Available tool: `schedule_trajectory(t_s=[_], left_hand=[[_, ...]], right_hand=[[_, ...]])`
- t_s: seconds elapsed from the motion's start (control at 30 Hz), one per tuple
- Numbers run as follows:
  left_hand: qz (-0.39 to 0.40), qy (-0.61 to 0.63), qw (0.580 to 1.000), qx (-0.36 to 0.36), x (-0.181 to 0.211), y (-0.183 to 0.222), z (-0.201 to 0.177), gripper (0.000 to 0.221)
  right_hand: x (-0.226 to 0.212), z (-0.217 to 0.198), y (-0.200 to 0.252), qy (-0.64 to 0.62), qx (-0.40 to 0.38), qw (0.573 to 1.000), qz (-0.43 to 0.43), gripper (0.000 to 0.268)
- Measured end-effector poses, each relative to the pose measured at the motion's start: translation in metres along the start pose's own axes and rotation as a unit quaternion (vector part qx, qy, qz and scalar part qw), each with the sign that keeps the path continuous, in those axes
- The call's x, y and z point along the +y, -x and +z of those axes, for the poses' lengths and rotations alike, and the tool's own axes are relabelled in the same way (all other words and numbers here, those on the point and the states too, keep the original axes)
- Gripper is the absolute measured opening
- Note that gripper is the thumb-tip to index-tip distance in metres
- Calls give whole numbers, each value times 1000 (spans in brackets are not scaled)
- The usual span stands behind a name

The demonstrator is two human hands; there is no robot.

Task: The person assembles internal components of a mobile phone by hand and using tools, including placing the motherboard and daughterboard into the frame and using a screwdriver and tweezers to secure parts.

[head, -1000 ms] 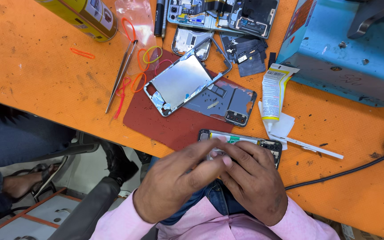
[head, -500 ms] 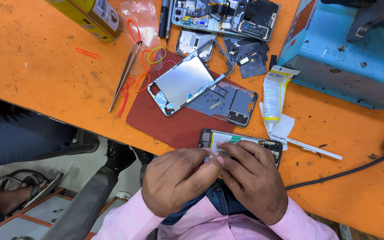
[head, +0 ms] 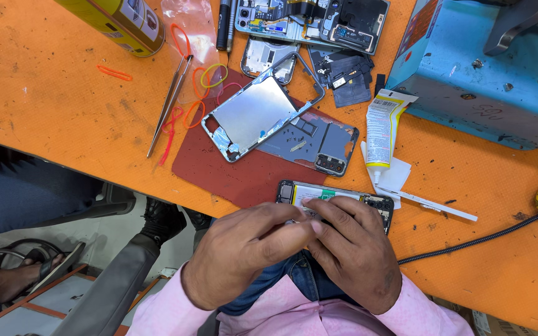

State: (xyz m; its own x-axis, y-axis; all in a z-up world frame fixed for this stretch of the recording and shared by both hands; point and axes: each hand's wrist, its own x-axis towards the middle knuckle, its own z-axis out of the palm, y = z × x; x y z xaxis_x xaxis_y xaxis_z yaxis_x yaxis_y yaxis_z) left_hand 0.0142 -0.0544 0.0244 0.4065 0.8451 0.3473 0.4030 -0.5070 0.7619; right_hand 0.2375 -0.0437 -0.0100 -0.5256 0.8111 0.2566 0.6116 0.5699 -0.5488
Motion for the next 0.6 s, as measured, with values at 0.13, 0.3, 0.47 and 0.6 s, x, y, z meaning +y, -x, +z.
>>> schedule_trajectory(t_s=[0.13, 0.3, 0.47, 0.6], left_hand=[[33, -127, 989, 62, 4, -3, 9, 39], [-9, -23, 1000, -19, 2, -2, -3, 41], [-5, -106, 994, 29, 3, -5, 2, 43], [4, -47, 998, -29, 1, -4, 1, 45]], right_hand=[[0, -1, -2, -1, -2, 1000, -9, 31], [0, -1, -1, 2, 1, 1000, -5, 32], [-1, -1, -3, -6, -2, 1000, -6, 33], [0, -2, -1, -5, -1, 1000, -6, 34]])
